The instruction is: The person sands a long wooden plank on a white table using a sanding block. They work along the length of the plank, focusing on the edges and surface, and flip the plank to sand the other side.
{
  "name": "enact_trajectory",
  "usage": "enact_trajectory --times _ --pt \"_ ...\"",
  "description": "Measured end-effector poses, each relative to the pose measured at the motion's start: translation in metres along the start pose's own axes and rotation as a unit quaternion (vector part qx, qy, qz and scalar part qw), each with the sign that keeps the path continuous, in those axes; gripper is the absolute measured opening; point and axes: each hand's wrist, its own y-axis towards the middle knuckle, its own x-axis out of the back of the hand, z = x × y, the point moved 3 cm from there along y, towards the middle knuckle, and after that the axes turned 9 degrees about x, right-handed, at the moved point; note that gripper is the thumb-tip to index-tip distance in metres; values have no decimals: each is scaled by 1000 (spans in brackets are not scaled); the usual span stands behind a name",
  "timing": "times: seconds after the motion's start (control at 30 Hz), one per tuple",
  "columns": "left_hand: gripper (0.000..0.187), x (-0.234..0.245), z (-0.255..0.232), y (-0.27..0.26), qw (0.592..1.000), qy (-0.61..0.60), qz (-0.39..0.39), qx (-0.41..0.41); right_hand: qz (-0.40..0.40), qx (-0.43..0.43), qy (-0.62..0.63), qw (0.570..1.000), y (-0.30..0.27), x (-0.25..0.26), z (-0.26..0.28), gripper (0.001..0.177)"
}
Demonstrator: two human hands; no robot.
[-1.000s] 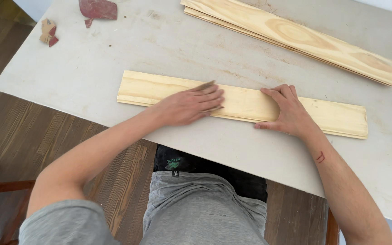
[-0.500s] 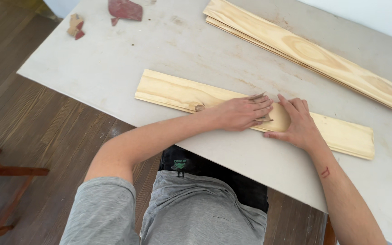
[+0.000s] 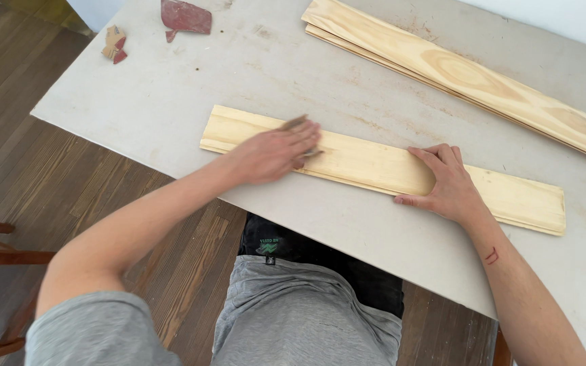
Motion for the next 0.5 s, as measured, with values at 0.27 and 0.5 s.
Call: enact_trajectory --times 0.27,0.5 --pt "63 -9 22 -14 999 -23 -22 15 1 21 -37 999 7 -2 2 129" --pt "47 -48 -78 91 970 -118 -128 -172 -17 34 -29 999 3 -10 -8 129"
